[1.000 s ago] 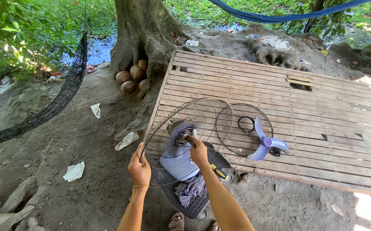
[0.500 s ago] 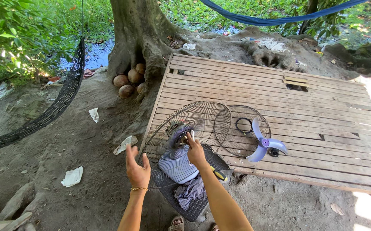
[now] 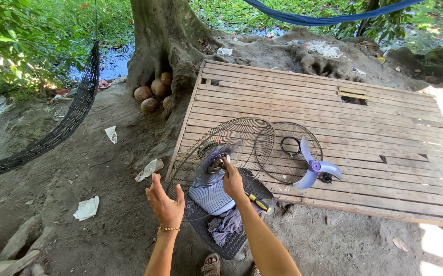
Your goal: The person disassembles an electric fan on a wooden table outdoors. They unscrew and remove the front fan guard, detach the blade assembly and its retaining cap from the motor housing, and handle the separated guard, blades, and motor base while working through the fan's components.
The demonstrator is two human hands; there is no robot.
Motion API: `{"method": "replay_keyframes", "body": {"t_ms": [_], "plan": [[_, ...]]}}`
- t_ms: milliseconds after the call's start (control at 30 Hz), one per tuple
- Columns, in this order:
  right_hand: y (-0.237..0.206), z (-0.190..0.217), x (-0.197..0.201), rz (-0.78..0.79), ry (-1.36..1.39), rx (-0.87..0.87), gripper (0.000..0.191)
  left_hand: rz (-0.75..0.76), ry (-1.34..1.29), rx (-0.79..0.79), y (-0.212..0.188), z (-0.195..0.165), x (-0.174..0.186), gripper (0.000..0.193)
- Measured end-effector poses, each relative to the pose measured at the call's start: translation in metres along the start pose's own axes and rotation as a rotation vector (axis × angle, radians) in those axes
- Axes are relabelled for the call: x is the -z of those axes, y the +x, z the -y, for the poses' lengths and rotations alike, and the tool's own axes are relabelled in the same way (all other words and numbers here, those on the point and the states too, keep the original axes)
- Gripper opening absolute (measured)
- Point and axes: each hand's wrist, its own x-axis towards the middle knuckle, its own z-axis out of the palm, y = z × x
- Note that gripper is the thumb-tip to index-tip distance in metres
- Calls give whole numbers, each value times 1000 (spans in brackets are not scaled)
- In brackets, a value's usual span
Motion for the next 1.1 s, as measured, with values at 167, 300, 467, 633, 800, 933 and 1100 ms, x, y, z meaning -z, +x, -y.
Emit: {"method": "replay_keyframes", "body": {"t_ms": [167, 300, 467, 633, 800, 933, 1100], "plan": [[-2, 0, 0, -90, -65, 127, 56, -118, 1, -108, 0, -7, 4, 88], [-8, 4, 5, -194, -71, 150, 48, -255, -58, -331, -6, -24, 10, 84], [-24, -1, 19, -286, -62, 83, 29, -192, -200, -545, -30, -55, 1, 76], [-47, -17, 46, -346, -12, 45, 30, -77, -320, -583, -50, -83, -24, 68], [-39, -8, 52, -116, 937, -440, 43, -182, -88, -517, -29, -91, -48, 65], [-21, 1, 40, -74, 729, -339, 42, -208, -138, -619, -28, -88, -47, 58], [-25, -9, 35, -124, 525, -301, 38, 7, -183, -538, -48, -95, -39, 49]]}}
